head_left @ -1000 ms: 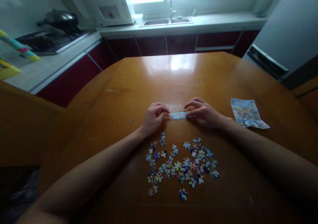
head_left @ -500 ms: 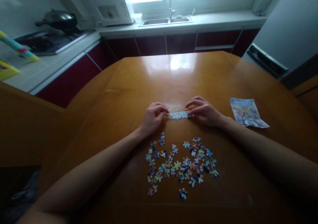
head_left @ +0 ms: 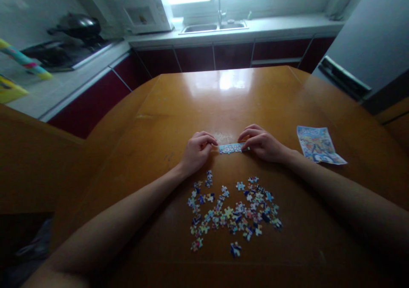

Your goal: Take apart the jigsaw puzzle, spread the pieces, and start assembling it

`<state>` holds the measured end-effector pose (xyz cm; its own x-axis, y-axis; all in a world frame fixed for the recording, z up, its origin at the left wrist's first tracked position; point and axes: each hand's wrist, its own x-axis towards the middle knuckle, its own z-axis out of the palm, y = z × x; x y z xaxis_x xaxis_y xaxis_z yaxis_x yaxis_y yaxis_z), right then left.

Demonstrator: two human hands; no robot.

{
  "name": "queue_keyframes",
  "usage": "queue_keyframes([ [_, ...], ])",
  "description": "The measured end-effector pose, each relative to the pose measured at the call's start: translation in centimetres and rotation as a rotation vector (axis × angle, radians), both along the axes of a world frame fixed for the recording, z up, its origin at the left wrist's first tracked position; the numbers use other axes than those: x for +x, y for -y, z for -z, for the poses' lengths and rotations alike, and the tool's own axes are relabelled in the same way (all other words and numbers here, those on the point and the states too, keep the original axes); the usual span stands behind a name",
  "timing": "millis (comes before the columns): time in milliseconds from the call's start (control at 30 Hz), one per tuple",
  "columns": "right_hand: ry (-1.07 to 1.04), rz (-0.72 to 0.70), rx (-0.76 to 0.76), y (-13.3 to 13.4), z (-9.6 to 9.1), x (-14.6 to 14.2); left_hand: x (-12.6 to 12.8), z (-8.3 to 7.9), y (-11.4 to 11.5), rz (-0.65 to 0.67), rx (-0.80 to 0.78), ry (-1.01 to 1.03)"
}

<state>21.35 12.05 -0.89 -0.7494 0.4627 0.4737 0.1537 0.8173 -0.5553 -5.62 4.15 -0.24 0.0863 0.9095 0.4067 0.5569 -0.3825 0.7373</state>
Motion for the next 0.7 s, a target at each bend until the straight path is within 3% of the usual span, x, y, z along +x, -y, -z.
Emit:
queue_keyframes([
  [167, -0.080, 0.094, -0.010, -0.22, 0.24, 0.22, 0.03, -0.09, 0.00, -0.003, 0.000, -0.001],
  [700, 0.030, 0.035, 0.006, 0.25, -0.23, 0.01, -0.01, 0.03, -0.06, -0.005, -0.008, 0.001],
])
